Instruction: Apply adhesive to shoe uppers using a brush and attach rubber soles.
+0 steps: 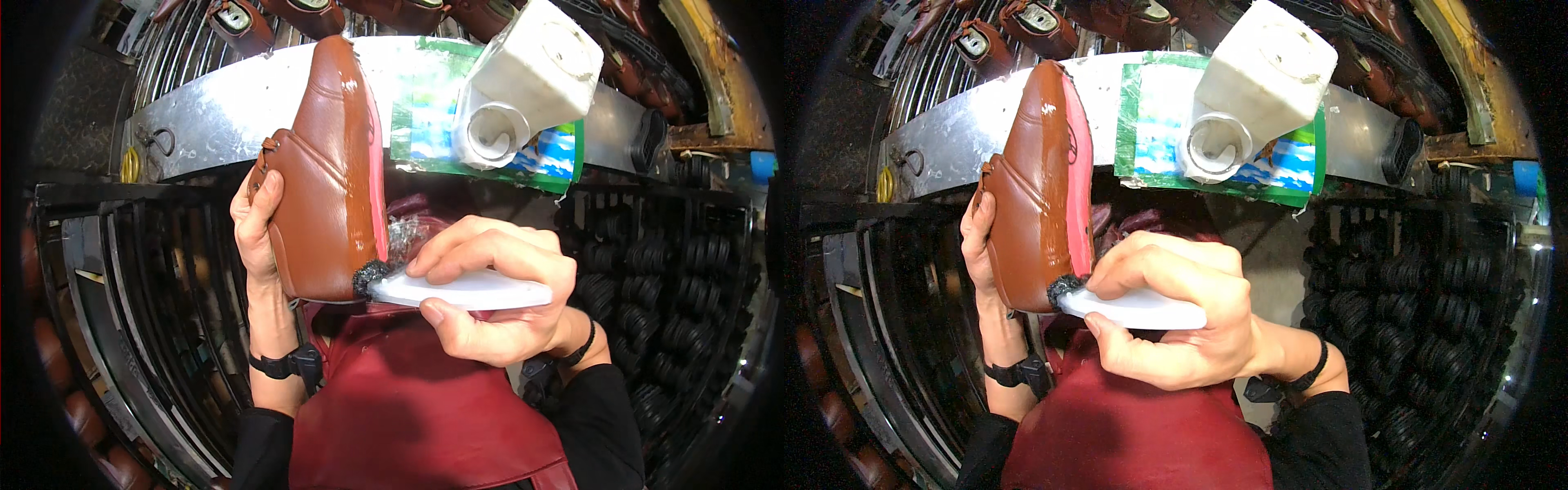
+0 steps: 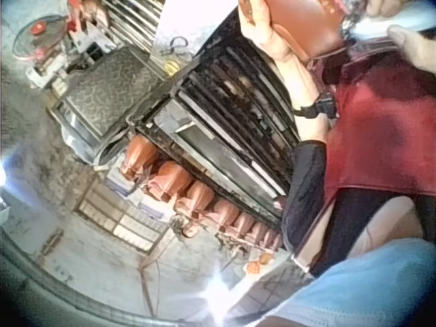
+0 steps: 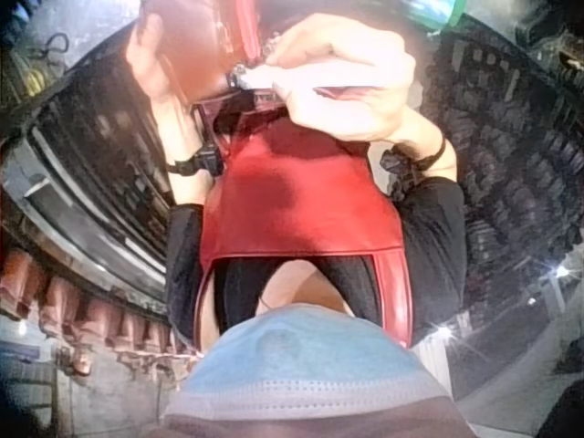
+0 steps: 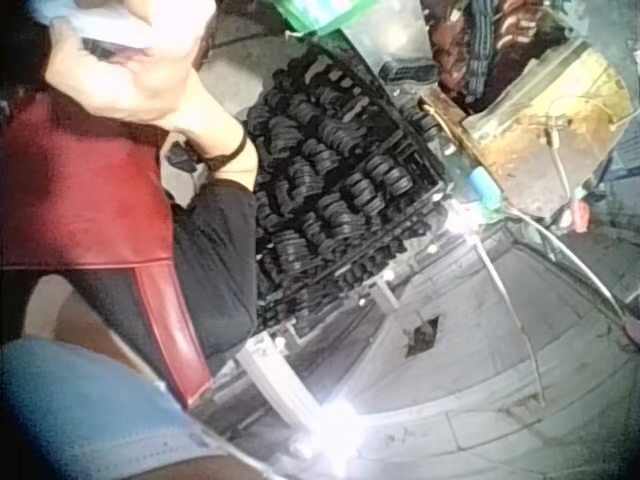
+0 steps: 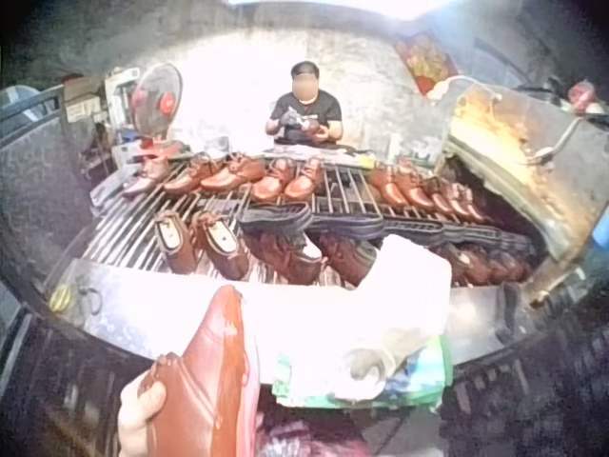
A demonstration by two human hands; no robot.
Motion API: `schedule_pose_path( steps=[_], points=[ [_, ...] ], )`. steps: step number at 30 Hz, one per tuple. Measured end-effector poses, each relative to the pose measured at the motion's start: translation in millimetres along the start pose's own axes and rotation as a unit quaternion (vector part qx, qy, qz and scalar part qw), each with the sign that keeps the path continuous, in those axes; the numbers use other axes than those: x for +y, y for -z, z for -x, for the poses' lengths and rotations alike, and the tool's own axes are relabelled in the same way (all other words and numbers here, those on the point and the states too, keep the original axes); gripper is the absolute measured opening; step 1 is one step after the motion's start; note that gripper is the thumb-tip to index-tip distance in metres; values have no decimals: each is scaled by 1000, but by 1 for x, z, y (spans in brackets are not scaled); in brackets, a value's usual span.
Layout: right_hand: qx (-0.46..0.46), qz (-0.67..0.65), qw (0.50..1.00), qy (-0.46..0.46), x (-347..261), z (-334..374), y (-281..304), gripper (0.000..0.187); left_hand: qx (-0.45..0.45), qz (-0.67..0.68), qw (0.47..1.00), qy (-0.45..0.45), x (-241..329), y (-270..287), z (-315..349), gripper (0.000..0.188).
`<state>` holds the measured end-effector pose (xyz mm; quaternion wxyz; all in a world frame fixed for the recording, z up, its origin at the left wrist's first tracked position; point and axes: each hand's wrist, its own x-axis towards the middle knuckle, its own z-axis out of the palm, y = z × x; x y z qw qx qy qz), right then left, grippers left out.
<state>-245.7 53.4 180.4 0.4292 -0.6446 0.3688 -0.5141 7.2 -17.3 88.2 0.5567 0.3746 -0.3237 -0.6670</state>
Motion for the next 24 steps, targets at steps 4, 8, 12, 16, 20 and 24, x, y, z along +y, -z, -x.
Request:
schedule_pose_path(
  steps=[4, 8, 12, 16, 20, 24],
  points=[
    [-34, 25, 995, 87, -2, -18, 15, 28, 17, 127, 989, 71, 2, -9, 0, 41],
    [-58, -25, 992, 114, 0, -44, 27, 30, 26, 292, 949, 118, -1, -28, 4, 48],
    [-82, -81, 990, 76, 17, -73, 43, 34, 96, -357, 921, -122, -8, -59, 8, 38],
    [-27, -160, 987, -22, 65, -110, 52, 29, 97, -152, 983, -43, -21, -16, 4, 40],
    [157, -272, 935, -166, 103, -104, 23, 22, 44, 227, 970, 67, 7, -23, -20, 49],
    [243, -394, 841, -279, 95, -63, -33, 26, 161, -82, 972, -152, 34, 21, -45, 40]
  ],
)
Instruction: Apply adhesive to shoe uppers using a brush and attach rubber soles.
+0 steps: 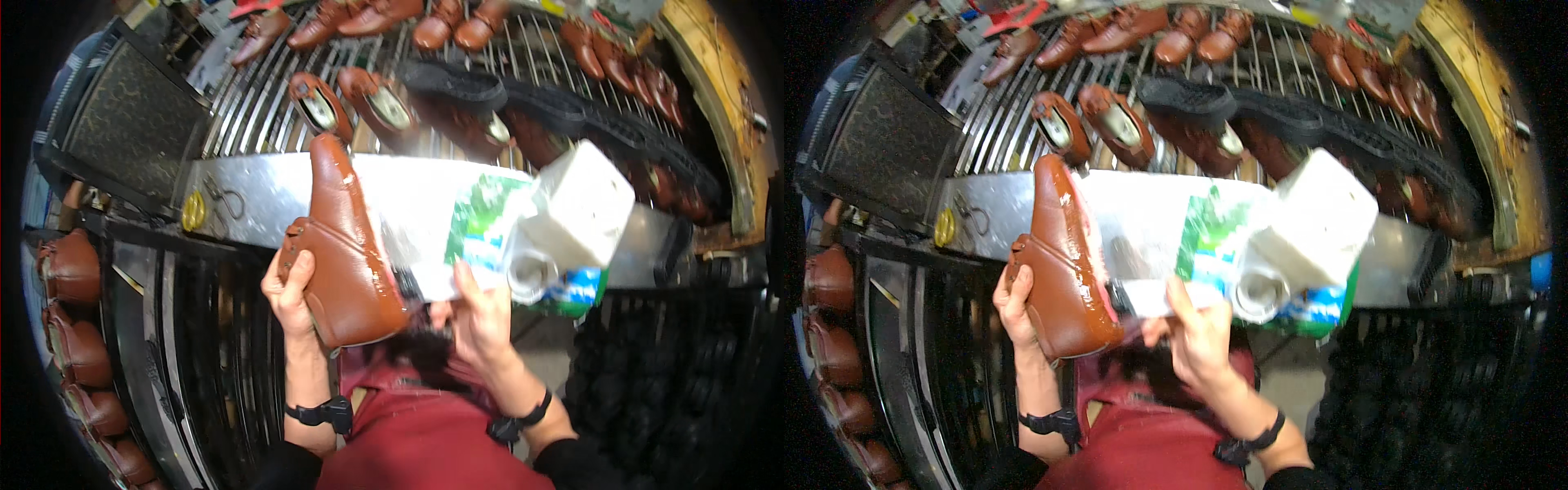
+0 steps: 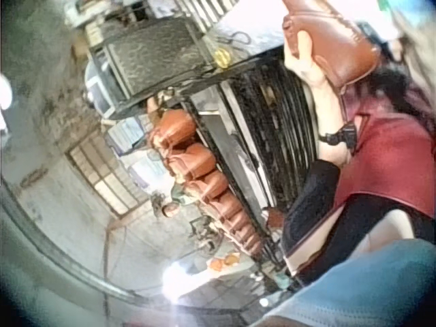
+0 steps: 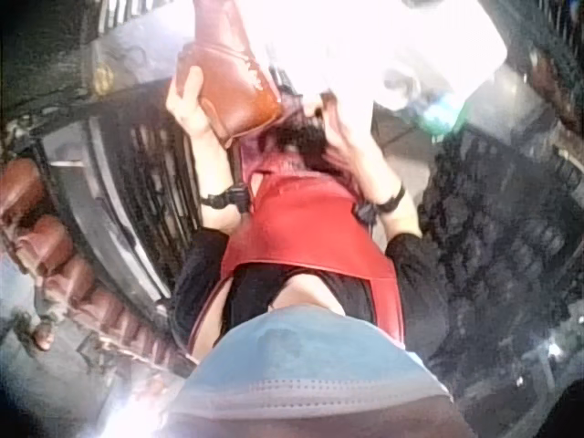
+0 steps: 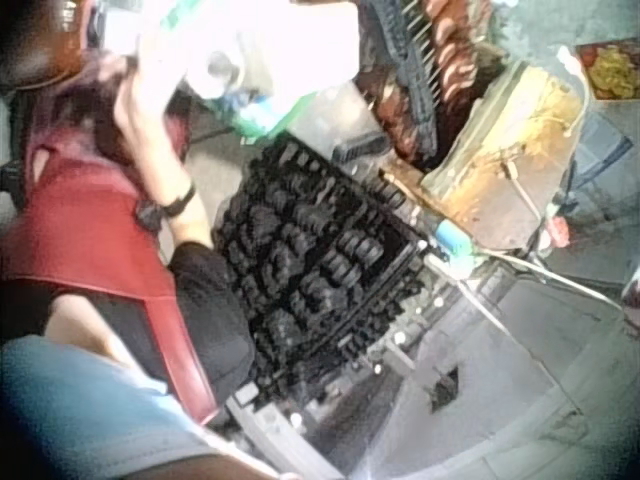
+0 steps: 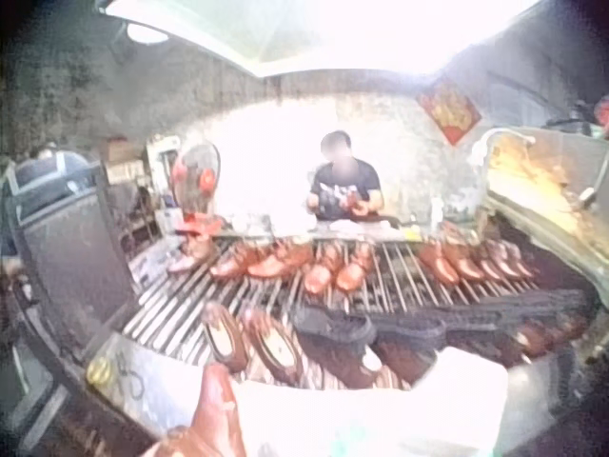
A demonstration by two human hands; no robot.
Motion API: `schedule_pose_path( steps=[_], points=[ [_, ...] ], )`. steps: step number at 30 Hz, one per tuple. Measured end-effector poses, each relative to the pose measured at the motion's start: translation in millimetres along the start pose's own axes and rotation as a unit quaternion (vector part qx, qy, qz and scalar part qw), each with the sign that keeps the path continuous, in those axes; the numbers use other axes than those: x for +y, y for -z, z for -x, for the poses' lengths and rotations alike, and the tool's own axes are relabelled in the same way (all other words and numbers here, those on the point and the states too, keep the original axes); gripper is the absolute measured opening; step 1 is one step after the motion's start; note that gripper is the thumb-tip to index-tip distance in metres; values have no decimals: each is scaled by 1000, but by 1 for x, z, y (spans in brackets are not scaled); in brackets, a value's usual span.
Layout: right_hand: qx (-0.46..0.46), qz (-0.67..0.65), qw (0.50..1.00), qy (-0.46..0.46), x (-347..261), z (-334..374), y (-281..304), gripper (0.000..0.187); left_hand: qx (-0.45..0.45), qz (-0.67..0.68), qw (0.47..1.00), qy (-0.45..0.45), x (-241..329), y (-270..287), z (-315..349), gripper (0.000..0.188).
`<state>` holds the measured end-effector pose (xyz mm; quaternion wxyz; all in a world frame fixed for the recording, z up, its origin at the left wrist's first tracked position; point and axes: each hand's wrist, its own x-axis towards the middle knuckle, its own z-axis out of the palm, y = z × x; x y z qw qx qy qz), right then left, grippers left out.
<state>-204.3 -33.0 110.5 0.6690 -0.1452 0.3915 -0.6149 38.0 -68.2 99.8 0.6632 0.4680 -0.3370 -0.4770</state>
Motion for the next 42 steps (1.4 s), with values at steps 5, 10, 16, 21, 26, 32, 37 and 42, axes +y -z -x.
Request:
schedule_pose_path(
  steps=[5, 10, 16, 21, 26, 32, 37, 42],
  points=[
    [83, 2, 990, 116, -18, 1, 13, 26, 53, -232, 958, -158, 35, 23, -166, 29],
    [99, 57, 983, 143, -36, 2, 8, 25, 132, -677, 716, -111, 43, 27, -352, 54],
    [124, 108, 978, 125, -29, -10, -10, 25, 67, -737, 673, 18, 3, -6, -391, 73],
    [117, 146, 972, 142, -4, -9, -11, 29, 188, -565, 778, -200, -32, 59, -243, 88],
    [32, 181, 967, 174, -12, -12, 66, 41, 286, -413, 794, -341, -8, 131, 44, 4],
    [-26, 229, 967, 107, -13, -17, 88, 44, 565, -817, 109, -33, 154, 362, 392, 42],
    [-18, 158, 979, 127, -34, 10, 82, 38, 631, -750, 170, 107, 129, 446, 519, 62],
    [69, 156, 973, 153, -15, 29, 49, 25, 485, -626, 610, -27, 118, 650, 659, 63]
  ],
)
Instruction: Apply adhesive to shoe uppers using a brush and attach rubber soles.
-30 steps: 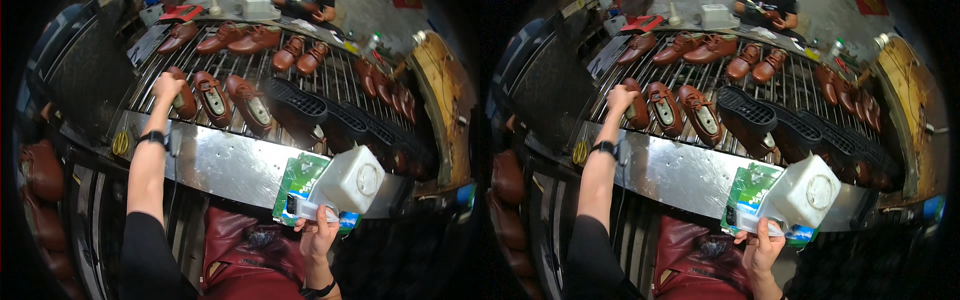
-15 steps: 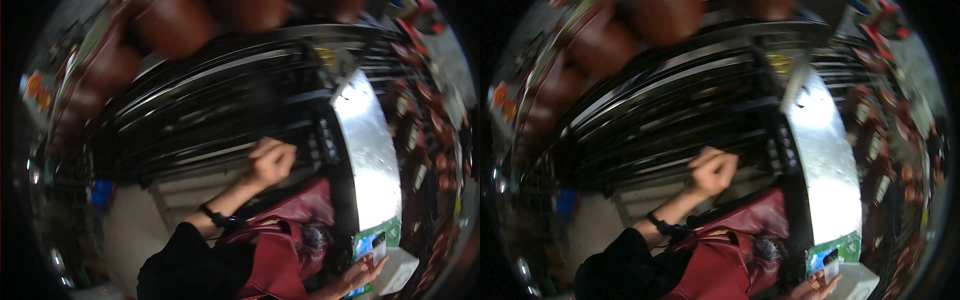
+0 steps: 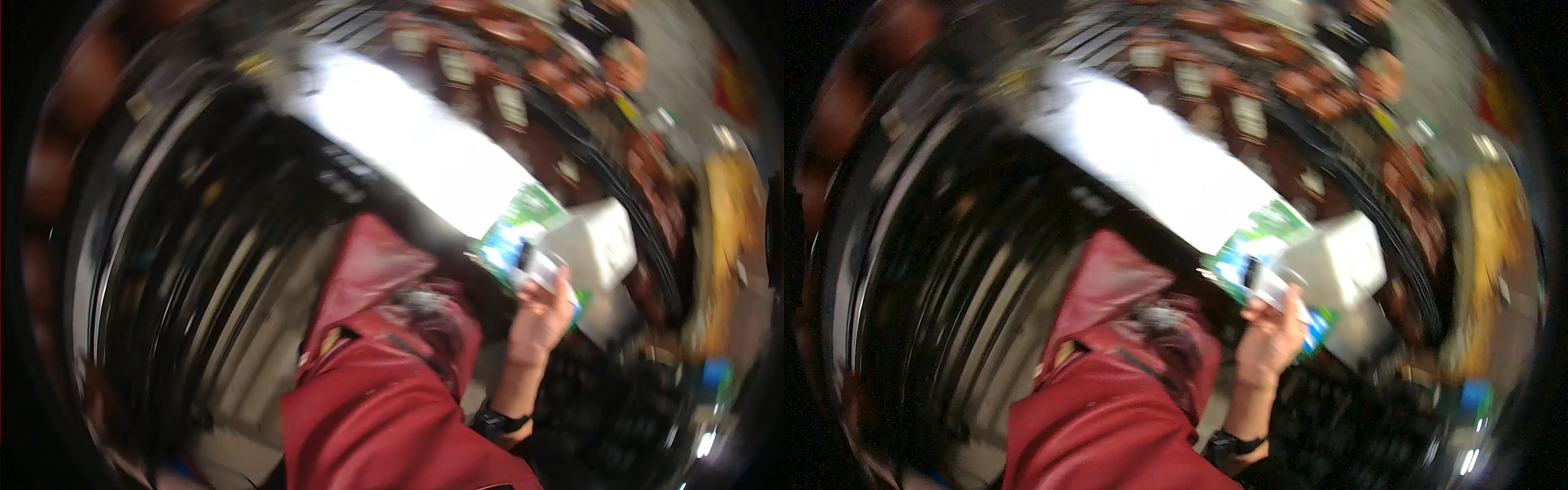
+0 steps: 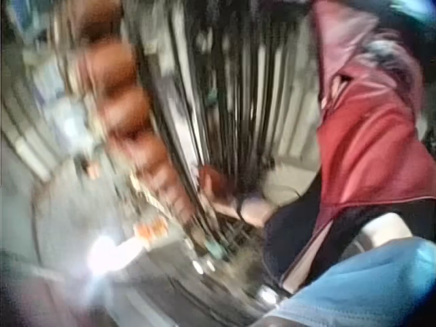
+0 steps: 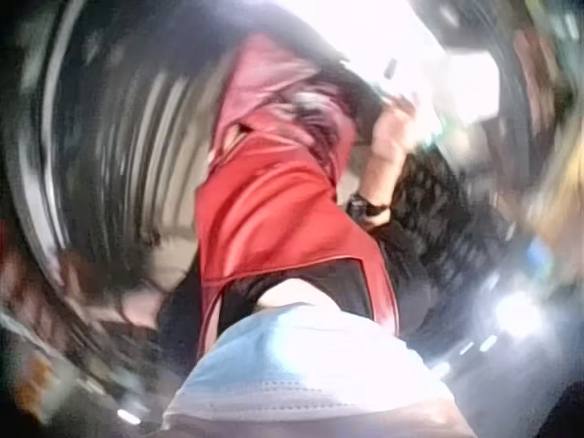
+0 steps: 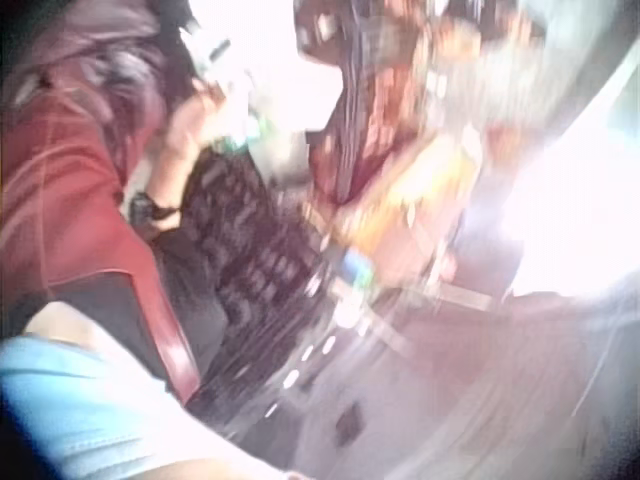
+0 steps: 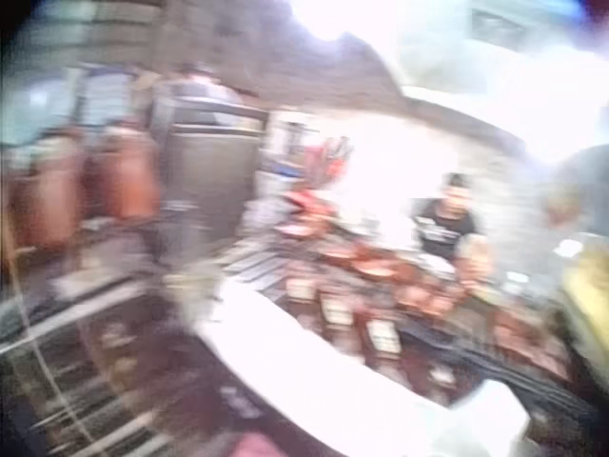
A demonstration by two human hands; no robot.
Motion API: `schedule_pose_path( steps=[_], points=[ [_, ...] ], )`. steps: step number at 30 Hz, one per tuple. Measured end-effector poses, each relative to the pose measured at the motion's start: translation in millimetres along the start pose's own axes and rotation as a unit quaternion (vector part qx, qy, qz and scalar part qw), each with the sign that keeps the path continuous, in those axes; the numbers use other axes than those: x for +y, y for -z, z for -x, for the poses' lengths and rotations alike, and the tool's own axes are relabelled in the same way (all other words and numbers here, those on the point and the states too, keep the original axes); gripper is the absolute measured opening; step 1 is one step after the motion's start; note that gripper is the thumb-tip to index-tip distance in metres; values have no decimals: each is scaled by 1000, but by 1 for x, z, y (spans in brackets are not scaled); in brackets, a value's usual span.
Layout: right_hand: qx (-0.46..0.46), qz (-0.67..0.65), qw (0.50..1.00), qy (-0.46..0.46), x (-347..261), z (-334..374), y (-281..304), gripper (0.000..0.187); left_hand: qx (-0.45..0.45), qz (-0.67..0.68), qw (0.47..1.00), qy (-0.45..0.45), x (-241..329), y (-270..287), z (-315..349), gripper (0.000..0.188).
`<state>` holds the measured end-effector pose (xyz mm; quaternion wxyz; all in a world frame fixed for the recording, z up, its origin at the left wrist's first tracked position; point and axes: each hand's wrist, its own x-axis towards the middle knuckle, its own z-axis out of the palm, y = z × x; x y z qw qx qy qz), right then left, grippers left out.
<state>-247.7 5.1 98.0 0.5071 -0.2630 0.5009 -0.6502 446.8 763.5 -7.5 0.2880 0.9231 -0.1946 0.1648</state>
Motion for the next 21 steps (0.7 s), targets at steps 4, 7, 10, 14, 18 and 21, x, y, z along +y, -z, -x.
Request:
schedule_pose_path(
  steps=[4, 7, 10, 14, 18, 21],
  points=[
    [80, 59, 982, 158, -5, 1, 26, 21, -220, 287, 932, -19, 116, -239, -29, 66],
    [119, 193, 946, 230, -5, -15, 64, 19, -362, 414, 835, 0, 435, -243, 54, 70],
    [85, 328, 905, 256, 15, -29, 79, 19, -440, 490, 751, 45, 599, -218, 62, 74],
    [102, 310, 923, 204, 7, -19, 59, 19, -537, 703, 422, 198, 629, -335, 104, 87],
    [110, 282, 931, 205, 23, -15, 54, 20, -651, 558, 506, -95, 723, -343, 81, 83],
    [163, 77, 982, 58, 13, -16, 38, 19, -606, 440, 616, -245, 806, -305, 123, 73]
  ],
)
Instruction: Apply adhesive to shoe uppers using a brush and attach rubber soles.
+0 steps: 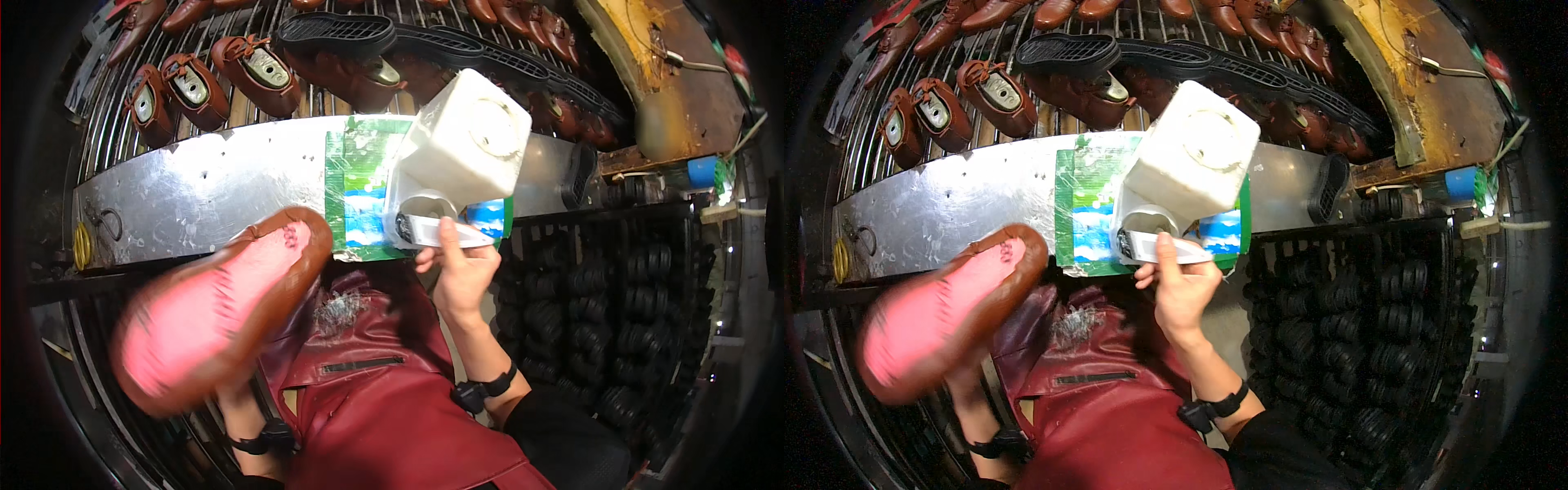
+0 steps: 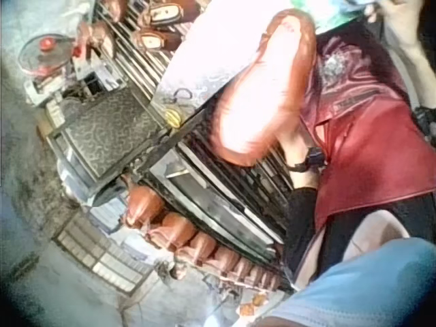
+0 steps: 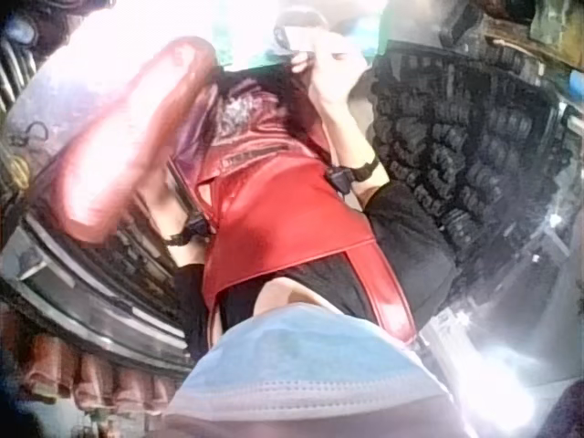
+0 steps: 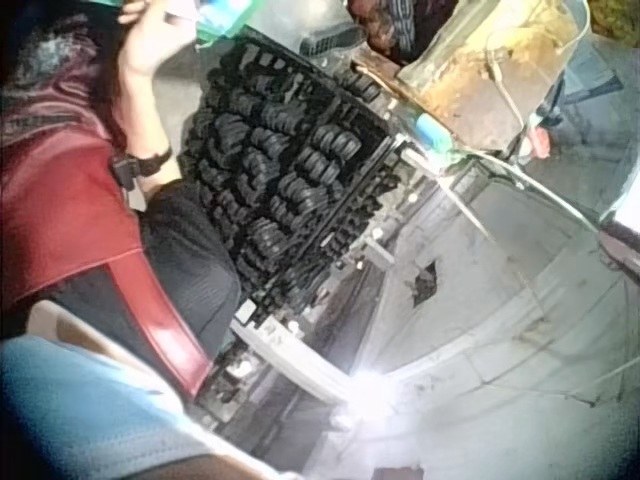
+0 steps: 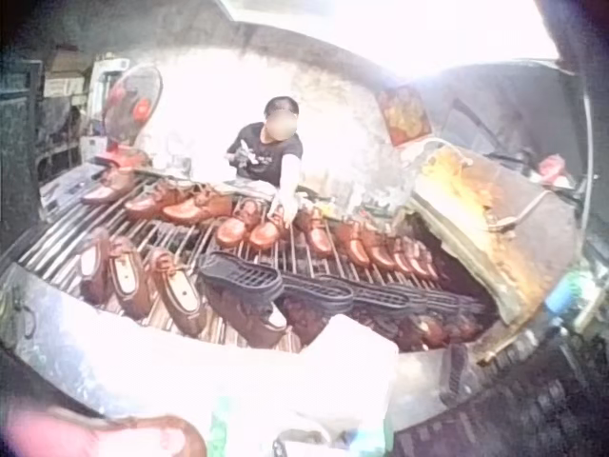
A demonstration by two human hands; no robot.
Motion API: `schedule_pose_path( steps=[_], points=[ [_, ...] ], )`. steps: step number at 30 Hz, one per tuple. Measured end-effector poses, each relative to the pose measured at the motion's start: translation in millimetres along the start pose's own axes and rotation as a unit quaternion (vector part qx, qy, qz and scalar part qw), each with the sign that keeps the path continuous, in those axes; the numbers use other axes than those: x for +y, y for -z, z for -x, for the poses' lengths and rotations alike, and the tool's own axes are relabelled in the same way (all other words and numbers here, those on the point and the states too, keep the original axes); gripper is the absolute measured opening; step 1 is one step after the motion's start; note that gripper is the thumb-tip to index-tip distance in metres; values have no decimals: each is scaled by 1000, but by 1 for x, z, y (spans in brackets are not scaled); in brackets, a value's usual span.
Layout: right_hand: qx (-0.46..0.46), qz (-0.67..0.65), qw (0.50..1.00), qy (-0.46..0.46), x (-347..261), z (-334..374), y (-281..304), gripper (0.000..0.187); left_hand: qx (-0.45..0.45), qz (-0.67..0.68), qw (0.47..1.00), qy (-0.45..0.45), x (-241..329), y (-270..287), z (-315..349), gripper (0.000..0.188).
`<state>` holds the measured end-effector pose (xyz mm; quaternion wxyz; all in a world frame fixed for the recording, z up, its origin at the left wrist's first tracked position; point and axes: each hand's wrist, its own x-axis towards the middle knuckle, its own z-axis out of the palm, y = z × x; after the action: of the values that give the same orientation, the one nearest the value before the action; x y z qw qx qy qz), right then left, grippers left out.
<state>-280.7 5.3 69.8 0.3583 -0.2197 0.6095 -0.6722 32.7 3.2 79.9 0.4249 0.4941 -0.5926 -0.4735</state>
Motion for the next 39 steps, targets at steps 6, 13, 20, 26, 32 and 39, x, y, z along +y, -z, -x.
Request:
schedule_pose_path(
  steps=[6, 13, 20, 26, 32, 39],
  points=[
    [-130, -155, 964, -173, -28, 13, -13, 24, 49, -313, 870, -378, -78, -5, -22, 33],
    [-328, -93, 926, -162, 7, 24, -65, 16, 45, -370, 856, -357, -80, 1, -17, 36],
    [-295, 38, 954, -37, 21, -30, -132, 20, 45, -366, 860, -351, -77, 1, -14, 36],
    [-327, 33, 941, -78, 14, -38, -132, 19, 69, -356, 855, -371, -82, 2, -17, 31],
    [-430, -11, 892, -139, -2, 11, -58, 15, 76, -342, 848, -397, -79, -1, -26, 30],
    [-539, 29, 810, 230, -36, 74, -20, 14, 75, -352, 845, -396, -71, -6, -26, 38]
  ],
)
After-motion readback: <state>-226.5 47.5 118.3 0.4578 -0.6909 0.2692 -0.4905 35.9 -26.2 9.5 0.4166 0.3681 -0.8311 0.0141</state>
